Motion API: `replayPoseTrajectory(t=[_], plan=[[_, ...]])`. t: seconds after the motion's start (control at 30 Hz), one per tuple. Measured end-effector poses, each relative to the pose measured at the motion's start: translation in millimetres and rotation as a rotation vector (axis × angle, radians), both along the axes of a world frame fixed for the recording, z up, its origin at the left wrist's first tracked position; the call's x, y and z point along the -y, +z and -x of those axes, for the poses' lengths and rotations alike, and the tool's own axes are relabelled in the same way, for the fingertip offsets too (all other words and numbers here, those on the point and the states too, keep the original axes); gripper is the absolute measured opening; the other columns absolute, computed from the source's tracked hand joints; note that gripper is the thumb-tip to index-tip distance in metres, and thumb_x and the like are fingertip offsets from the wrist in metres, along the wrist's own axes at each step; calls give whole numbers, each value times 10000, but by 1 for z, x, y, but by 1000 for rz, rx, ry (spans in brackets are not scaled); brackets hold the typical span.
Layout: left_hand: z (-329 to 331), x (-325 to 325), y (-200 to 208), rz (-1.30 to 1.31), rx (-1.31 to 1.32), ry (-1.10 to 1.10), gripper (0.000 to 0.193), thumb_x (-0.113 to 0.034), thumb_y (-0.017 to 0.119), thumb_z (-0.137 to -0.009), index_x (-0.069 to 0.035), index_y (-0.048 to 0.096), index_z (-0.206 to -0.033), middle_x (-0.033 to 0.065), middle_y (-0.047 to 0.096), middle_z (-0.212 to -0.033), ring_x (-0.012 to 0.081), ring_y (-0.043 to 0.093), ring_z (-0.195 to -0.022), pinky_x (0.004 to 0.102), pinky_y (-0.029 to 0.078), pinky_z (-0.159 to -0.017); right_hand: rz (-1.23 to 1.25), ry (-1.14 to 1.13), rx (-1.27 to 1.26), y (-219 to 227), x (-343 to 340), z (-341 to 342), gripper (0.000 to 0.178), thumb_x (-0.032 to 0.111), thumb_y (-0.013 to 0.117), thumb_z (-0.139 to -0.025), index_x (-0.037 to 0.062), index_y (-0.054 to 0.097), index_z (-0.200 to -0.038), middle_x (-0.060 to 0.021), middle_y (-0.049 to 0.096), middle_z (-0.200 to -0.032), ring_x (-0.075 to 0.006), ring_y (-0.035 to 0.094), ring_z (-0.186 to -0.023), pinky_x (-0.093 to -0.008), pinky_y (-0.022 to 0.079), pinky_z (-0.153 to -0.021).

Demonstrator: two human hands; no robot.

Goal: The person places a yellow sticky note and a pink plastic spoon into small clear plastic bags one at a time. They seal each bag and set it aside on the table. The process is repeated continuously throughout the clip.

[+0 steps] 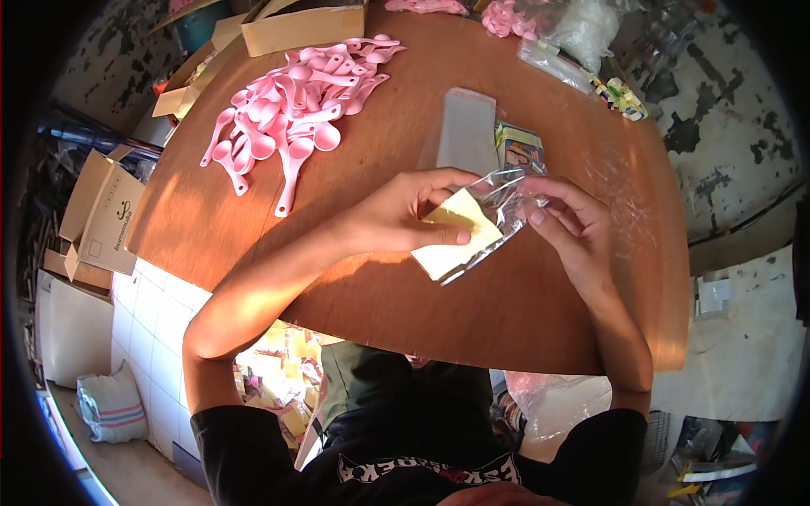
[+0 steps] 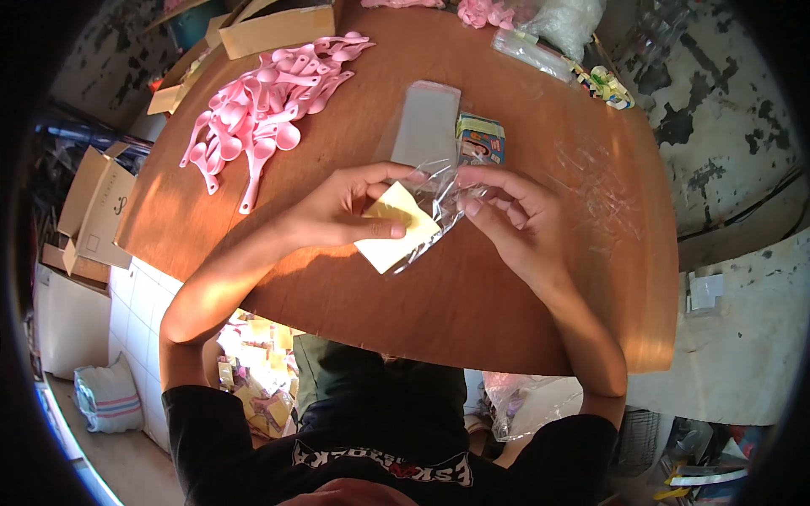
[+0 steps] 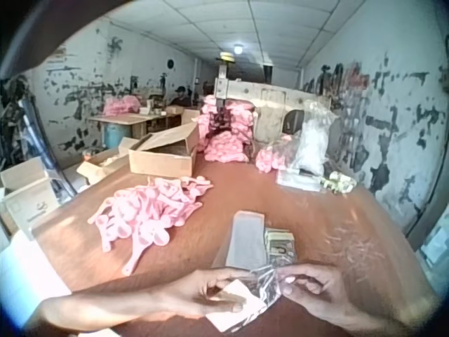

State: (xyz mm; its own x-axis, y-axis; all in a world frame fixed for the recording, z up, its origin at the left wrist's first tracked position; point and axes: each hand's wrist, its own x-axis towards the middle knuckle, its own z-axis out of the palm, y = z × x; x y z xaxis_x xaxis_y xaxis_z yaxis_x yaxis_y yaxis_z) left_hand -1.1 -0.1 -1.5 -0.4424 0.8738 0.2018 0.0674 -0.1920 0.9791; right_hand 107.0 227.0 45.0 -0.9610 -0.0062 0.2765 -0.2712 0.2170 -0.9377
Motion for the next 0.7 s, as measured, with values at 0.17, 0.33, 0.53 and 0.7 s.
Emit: replayPoseTrajectory(t=[0.17,0.33,0.53,0.7], plan=[[-6,-5,-10,-120,50,-151,458,-188,754,-856,-21,570,-1240,42,666,-1037,107,599,-950,267,502,-794,-114,297,-87,-1,5,0,275,-24,610,-877,-51,626,-1150,-106,645,-1067,-144,625,-948,-279,502,-842],[-4,-1,-2,149,24,-165,231,-150,709,-893,-10,657,-1070,43,662,-1057,96,595,-968,267,486,-858,130,-146,-162,-8,18,14,324,116,592,-947,-11,555,-1243,-80,638,-971,-114,611,-850,-278,515,-777],[-2,1,-7,139,81,-358,256,-188,696,-906,-25,652,-1098,39,658,-1056,106,577,-1012,277,464,-906,-150,69,-55,-30,58,105,207,54,593,-920,1,632,-1116,-76,663,-938,-108,644,-803,-236,525,-672],[-2,3,-10,130,54,-411,243,-189,698,-904,-23,668,-1079,40,662,-1060,113,575,-1028,278,457,-908,-601,74,-462,-28,116,174,307,19,630,-845,73,628,-1147,-78,659,-980,-184,665,-812,-308,539,-711]])
